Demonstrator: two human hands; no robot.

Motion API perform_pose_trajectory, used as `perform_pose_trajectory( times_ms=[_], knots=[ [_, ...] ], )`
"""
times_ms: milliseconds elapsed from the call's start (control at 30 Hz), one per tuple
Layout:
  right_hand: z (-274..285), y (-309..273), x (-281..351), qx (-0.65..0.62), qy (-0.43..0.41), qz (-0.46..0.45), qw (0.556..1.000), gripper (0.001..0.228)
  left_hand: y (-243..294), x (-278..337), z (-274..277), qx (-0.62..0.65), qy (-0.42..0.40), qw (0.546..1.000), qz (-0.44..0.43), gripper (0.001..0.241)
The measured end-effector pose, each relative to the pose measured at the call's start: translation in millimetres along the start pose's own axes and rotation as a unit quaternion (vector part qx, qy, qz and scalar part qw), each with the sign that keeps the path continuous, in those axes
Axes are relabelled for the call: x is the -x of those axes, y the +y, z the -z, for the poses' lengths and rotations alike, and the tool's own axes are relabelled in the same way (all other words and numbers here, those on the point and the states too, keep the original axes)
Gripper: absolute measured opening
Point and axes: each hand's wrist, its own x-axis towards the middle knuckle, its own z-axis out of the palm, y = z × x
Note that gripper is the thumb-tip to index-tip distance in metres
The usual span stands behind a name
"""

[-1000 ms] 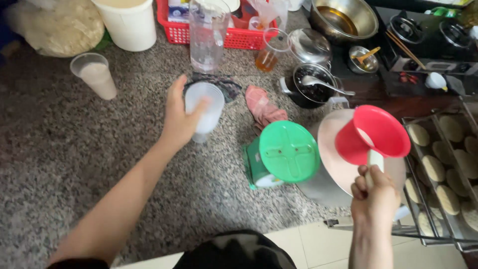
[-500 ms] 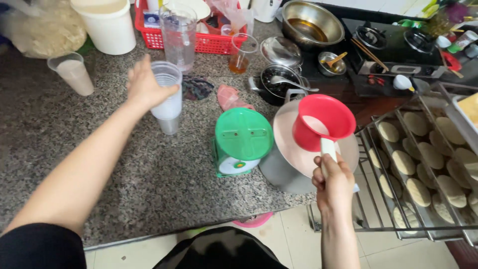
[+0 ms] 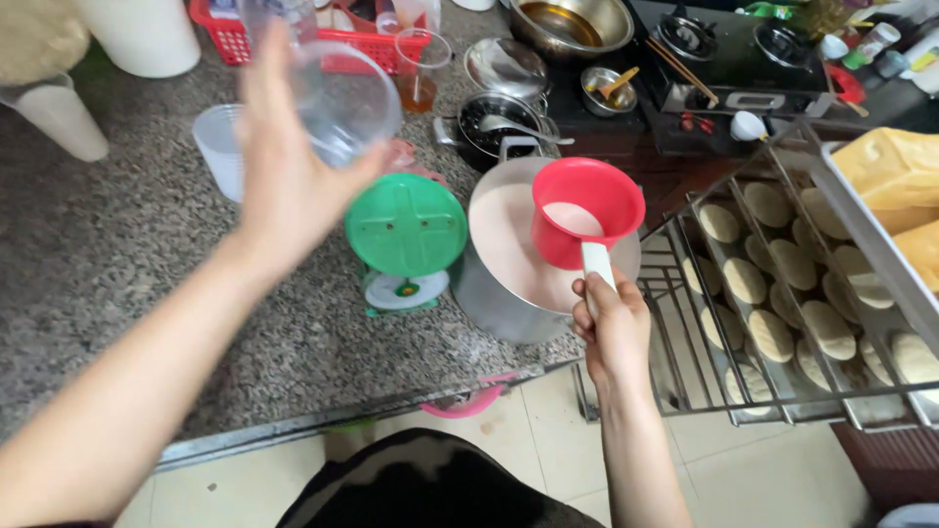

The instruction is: Pouring a pink liquid from a large pot into several plastic cups on a counter.

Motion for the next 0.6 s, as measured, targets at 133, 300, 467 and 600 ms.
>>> perform_pose_trajectory(
  times_ms=[133,300,467,600],
  knots=[
    [13.2,-3.5,-5.6,0.015,-0.004,-0.005,1.000,0.029,34.5,31.0,-47.4,0.191,-0.095,0.971,0.107,0.121],
    [30.2,-5.7,-9.6,0.022,-0.024,-0.025,0.999,0.028,38.3,54.1,-92.6,0.186,-0.087,0.972,0.110,0.122],
    [35.3,-7.4,-8.1,0.016,-0.052,-0.003,0.999,0.028,45.9,59.4,-111.3,0.206,-0.096,0.969,0.100,0.122],
    [22.4,-31.5,6.3,0.027,-0.065,0.025,0.997,0.035,54.2,61.3,-119.5,0.205,-0.085,0.969,0.110,0.123]
  ],
)
